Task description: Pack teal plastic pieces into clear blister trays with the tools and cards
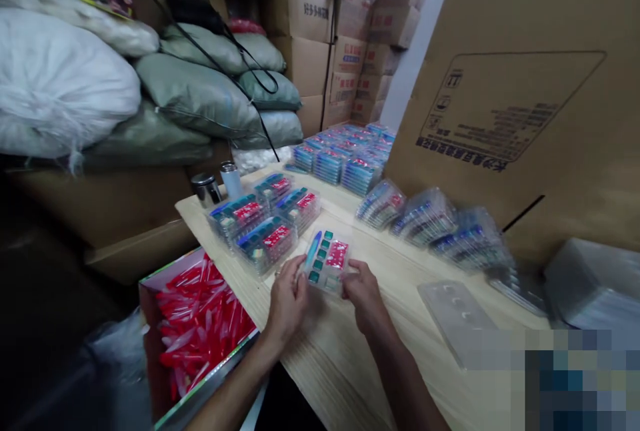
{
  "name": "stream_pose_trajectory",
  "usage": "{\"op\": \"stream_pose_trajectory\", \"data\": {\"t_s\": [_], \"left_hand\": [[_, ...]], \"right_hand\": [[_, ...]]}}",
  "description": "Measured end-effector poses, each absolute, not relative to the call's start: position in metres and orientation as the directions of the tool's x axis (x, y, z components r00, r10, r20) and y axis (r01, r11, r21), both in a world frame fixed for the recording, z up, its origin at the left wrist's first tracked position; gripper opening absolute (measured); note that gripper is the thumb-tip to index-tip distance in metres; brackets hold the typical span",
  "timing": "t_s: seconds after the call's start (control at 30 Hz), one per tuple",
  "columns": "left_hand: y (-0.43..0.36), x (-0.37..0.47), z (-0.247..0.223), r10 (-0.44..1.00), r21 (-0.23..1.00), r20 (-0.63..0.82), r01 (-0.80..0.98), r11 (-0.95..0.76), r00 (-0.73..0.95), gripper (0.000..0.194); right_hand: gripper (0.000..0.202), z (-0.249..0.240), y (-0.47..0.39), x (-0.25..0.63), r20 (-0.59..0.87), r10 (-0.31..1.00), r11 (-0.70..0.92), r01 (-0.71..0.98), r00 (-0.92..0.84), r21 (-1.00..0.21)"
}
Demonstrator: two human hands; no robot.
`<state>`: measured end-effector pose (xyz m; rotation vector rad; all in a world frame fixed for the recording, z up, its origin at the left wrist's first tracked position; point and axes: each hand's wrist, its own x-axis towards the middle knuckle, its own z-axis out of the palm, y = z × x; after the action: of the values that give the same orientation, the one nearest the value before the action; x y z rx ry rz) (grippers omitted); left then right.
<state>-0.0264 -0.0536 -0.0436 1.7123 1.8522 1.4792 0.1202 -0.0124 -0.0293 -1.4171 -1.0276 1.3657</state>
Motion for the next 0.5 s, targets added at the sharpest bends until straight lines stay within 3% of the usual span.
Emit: {"op": "stream_pose_trajectory", "data": {"t_s": [0.13, 0.23, 0.37, 0.5], "left_hand": [[-0.061, -0.073, -0.003, 0.762, 0.623, 0.582, 0.758, -0.193, -0.285, 0.04], [-0.05, -0.115, 0.011, 0.749, 0.519, 0.594, 0.851, -0.077, -0.295, 0.038], [-0.035, -0.151, 0.009, 0.779, 0.376, 0.565, 0.925, 0.05, -0.272, 0.033], [-0.04, -0.157, 0.004, 0.786, 0.307, 0.586, 0.952, 0.008, -0.196, 0.035]], "right_hand": [[0.051, 0.008, -0.013, 0.075, -0.203, 0.978, -0.208, -0.143, -0.048, -0.968], [0.051, 0.023, -0.005, 0.033, -0.286, 0.951, -0.302, -0.159, -0.118, -0.94], [0.034, 0.025, 0.005, -0.006, -0.391, 0.899, -0.421, -0.14, -0.198, -0.896], [0.017, 0.023, 0.002, -0.017, -0.387, 0.884, -0.427, -0.116, -0.262, -0.897]]}}
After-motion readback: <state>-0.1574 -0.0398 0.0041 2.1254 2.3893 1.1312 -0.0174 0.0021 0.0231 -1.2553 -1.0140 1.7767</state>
